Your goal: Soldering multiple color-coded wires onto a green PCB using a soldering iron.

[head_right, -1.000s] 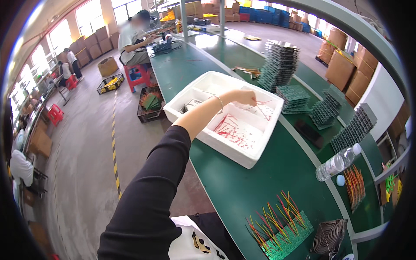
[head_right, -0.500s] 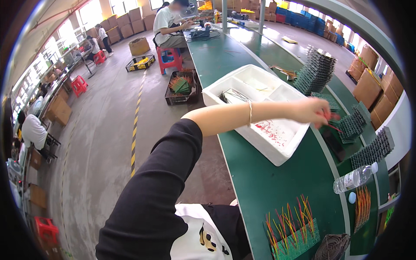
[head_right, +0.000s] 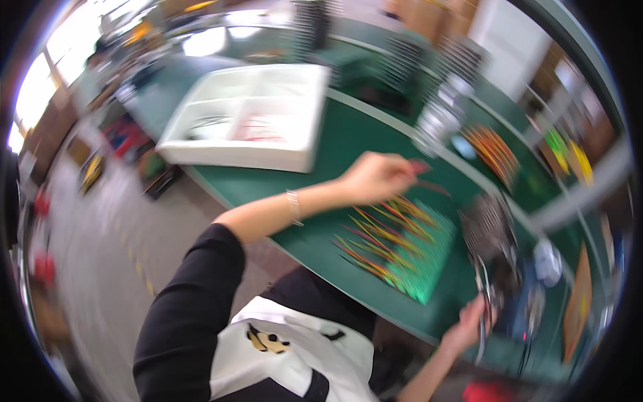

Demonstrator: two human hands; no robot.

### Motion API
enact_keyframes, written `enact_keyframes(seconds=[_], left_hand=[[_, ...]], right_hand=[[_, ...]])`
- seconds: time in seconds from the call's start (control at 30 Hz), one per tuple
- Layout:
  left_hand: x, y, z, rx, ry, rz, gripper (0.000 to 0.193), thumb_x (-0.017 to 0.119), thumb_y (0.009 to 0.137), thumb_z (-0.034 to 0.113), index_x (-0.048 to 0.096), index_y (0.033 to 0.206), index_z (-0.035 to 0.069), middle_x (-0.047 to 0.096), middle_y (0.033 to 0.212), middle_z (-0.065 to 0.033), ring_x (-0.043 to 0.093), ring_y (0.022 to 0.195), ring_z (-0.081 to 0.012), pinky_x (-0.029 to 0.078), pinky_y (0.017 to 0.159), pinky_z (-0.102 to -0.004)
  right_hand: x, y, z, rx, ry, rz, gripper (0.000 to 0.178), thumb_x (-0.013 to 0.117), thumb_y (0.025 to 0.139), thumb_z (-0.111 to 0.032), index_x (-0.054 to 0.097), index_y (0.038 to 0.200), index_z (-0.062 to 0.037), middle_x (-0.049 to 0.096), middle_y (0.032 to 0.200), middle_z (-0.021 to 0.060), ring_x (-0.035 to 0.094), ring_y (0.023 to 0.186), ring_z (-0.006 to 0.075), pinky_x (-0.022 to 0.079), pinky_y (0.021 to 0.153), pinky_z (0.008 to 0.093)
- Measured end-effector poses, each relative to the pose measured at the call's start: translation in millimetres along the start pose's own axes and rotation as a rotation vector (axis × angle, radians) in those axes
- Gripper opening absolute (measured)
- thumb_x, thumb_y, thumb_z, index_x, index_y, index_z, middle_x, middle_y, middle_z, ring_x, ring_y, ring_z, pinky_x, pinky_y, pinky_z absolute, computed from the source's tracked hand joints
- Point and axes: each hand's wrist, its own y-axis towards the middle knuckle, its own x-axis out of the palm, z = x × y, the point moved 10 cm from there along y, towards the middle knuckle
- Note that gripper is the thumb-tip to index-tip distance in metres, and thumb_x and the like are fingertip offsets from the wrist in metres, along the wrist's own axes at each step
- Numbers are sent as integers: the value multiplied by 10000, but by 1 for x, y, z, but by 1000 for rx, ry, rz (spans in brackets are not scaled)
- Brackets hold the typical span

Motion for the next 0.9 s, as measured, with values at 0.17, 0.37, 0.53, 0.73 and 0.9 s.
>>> enact_keyframes(seconds=[0.17, 0.37, 0.53, 0.73, 0.9], left_hand=[[24, 10, -40, -106, -126, 17, 85, 566, 847, 85, 598, 851, 7, 509, 639, 35, 451, 606, -17, 390, 546, -182], [74, 12, -30, -83, -10, -159, 119, 645, 789, 124, 660, 857, 28, 286, 495, 34, 228, 483, -43, 217, 432, -225], [63, 2, -45, -130, -134, -134, 132, 652, 786, 127, 692, 890, 55, 362, 510, 26, 244, 482, -31, 207, 422, -214], [54, 8, -24, -56, 5, -144, 129, 640, 794, 110, 678, 893, 37, 336, 522, 52, 230, 491, -30, 196, 436, -211], [72, -1, -33, -63, 78, -201, 145, 650, 778, 127, 677, 883, 31, 315, 501, 22, 236, 477, -49, 214, 430, -228]], right_hand=[[8, 10, 4, 12, -10, 40, 133, 617, 838, -156, 528, 830, -57, 497, 605, 4, 397, 468, 36, 273, 409, 167], [-16, 9, -9, -96, 3, 67, 175, 631, 816, -118, 476, 790, -43, 546, 599, 53, 459, 459, 62, 354, 427, 183], [-4, -3, -13, -96, 0, 31, 137, 600, 827, -101, 477, 793, -52, 512, 587, 47, 428, 457, 78, 322, 430, 187], [-6, -15, -19, -76, -25, 56, 124, 589, 828, -81, 471, 811, -48, 520, 606, 47, 427, 461, 76, 335, 440, 185], [43, 1, -18, -104, -60, -177, 164, 618, 821, -90, 466, 812, -30, 560, 609, 68, 488, 472, 76, 364, 442, 196]])
